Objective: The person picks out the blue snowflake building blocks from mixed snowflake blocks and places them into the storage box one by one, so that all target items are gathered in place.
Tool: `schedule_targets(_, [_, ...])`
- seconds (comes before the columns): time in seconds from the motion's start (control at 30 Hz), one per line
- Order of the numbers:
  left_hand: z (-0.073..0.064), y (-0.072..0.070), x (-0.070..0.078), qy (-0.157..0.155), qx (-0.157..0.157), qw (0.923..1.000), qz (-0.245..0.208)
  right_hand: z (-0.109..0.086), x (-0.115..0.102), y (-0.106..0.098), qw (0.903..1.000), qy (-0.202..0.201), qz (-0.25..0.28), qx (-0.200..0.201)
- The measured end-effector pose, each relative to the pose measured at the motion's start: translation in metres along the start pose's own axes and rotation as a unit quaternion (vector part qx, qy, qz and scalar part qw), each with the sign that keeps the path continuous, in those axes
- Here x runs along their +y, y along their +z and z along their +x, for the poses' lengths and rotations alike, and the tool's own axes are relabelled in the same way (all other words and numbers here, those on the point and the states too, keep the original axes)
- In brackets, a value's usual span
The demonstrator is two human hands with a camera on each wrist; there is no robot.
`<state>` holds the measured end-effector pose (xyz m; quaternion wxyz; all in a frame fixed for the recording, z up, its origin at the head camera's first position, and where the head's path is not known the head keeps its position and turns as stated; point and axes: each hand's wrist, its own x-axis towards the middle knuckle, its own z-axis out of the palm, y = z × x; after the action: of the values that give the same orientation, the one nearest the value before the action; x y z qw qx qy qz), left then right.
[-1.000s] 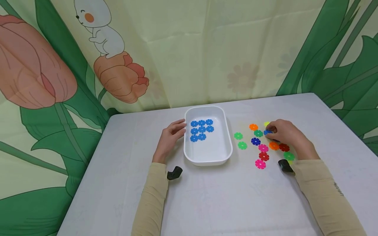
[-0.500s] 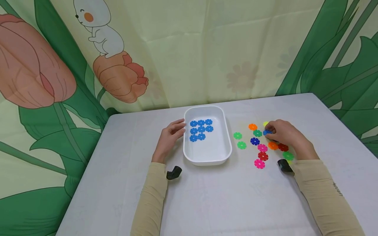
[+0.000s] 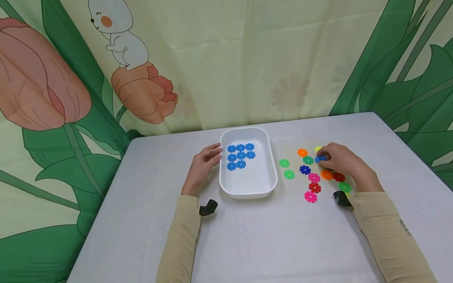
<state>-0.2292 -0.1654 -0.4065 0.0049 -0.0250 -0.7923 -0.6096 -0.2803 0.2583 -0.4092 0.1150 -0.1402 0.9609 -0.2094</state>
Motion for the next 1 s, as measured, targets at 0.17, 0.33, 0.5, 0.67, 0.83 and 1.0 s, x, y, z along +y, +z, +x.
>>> schedule_targets(0.17, [-0.001, 0.001, -0.001, 0.001, 0.004, 1.0000, -0.003, 0.001, 0.001, -0.001, 0.9999, 0.001, 0.011, -0.006])
schedule_targets(0.33, [0.004, 0.000, -0.007, -0.001, 0.002, 1.0000, -0.002, 0.001, 0.002, -0.002, 0.9999, -0.001, 0.009, -0.014])
schedule_targets(0.5, [0.013, -0.001, -0.027, 0.005, 0.004, 0.9999, -0.013, 0.000, 0.002, -0.002, 0.9999, 0.000, 0.003, -0.011])
schedule_targets(0.67, [0.016, -0.001, -0.035, 0.015, 0.009, 0.9997, -0.015, -0.003, 0.001, -0.002, 0.9999, 0.005, -0.010, 0.010])
schedule_targets(0.83, [0.015, 0.000, -0.034, 0.020, 0.012, 0.9997, -0.012, -0.006, -0.004, -0.005, 0.9993, 0.006, -0.011, 0.036])
schedule_targets(1.0, [0.016, 0.000, -0.033, 0.023, 0.014, 0.9996, -0.007, -0.006, -0.017, -0.007, 0.9974, -0.010, 0.016, 0.070])
